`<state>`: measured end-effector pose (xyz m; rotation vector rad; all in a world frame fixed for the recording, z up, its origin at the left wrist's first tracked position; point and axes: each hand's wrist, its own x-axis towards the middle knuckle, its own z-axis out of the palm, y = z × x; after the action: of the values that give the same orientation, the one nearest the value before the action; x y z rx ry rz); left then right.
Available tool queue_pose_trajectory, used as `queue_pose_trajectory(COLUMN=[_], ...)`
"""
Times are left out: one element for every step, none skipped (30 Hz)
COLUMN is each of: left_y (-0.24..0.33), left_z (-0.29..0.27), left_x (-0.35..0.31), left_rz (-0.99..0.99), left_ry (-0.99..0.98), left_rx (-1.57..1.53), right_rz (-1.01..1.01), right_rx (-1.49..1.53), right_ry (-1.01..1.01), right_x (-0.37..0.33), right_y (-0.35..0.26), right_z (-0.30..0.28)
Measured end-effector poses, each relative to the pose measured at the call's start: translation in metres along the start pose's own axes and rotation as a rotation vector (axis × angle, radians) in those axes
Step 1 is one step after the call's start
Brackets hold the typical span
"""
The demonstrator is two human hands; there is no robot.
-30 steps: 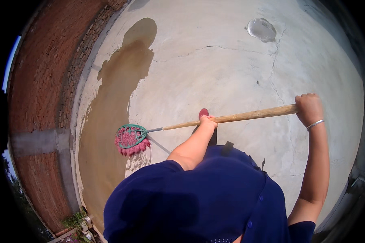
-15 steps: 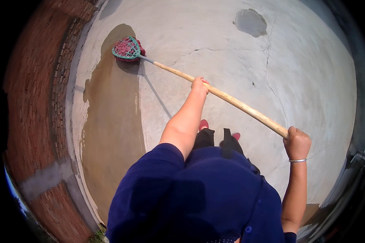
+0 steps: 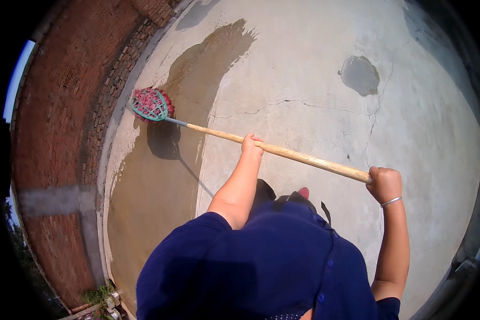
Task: The person mops a wet concrete courtyard using a pink string mop with a wooden handle. They push water across the surface in sweeping motions, moving from the center toward the edges and along the brick wall.
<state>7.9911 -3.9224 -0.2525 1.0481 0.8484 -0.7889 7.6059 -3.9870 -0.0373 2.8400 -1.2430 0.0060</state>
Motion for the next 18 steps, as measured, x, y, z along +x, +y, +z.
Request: queue_pose_trajectory(left_y=[0.006, 0.012, 0.019, 0.03, 0.041, 0.053, 0.067, 0.081, 0.092, 0.1, 0.106, 0.113, 0.119, 0.121, 0.122, 0.123, 0.125, 0.124], left_z=[-0.006, -0.014, -0.024, -0.034, -0.041, -0.047, -0.056, -0.071, -0.077, -0.075, -0.069, -0.064, -0.053, -0.05, -0.045, -0.034, -0.022, -0.014], left_x=[0.005, 0.012, 0.024, 0.036, 0.046, 0.057, 0.074, 0.094, 0.1, 0.108, 0.114, 0.112, 0.107, 0.12, 0.133, 0.135, 0.135, 0.135], left_rz=[-0.013, -0.029, -0.035, -0.038, -0.044, -0.049, -0.072, -0.098, -0.135, -0.161, -0.187, -0.211, -0.209, -0.208, -0.204, -0.222, -0.24, -0.254], left_ry=[0.032, 0.067, 0.093, 0.119, 0.177, 0.234, 0.228, 0.23, 0.243, 0.266, 0.286, 0.321, 0.358, 0.338, 0.312, 0.301, 0.29, 0.301], left_rx=[-0.02, -0.04, -0.085, -0.126, -0.125, -0.128, -0.168, -0.211, -0.25, -0.245, -0.236, -0.224, -0.193, -0.18, -0.172, -0.137, -0.099, -0.032], right_rz=[-0.014, -0.028, -0.049, -0.092, -0.131, -0.174, -0.199, -0.229, -0.259, -0.251, -0.238, -0.228, -0.191, -0.178, -0.165, -0.109, -0.051, 0.008], right_rx=[-0.03, -0.061, -0.086, -0.087, -0.092, -0.099, -0.124, -0.148, -0.177, -0.191, -0.203, -0.209, -0.202, -0.189, -0.176, -0.194, -0.212, -0.236], right_ry=[-0.015, -0.035, -0.057, -0.047, -0.035, -0.022, -0.022, -0.028, -0.051, -0.052, -0.053, -0.066, -0.069, -0.044, -0.01, -0.026, -0.042, -0.064], right_x=[0.016, 0.033, 0.051, 0.071, 0.092, 0.113, 0.135, 0.155, 0.17, 0.181, 0.19, 0.196, 0.194, 0.191, 0.188, 0.183, 0.177, 0.169], right_y=[0.0, -0.005, -0.013, -0.024, -0.037, -0.052, -0.072, -0.094, -0.112, -0.124, -0.136, -0.148, -0.153, -0.161, -0.168, -0.175, -0.182, -0.19], right_z=[0.001, 0.001, 0.001, -0.001, -0.005, -0.009, -0.015, -0.022, -0.025, -0.027, -0.03, -0.029, -0.029, -0.032, -0.036, -0.038, -0.041, -0.042])
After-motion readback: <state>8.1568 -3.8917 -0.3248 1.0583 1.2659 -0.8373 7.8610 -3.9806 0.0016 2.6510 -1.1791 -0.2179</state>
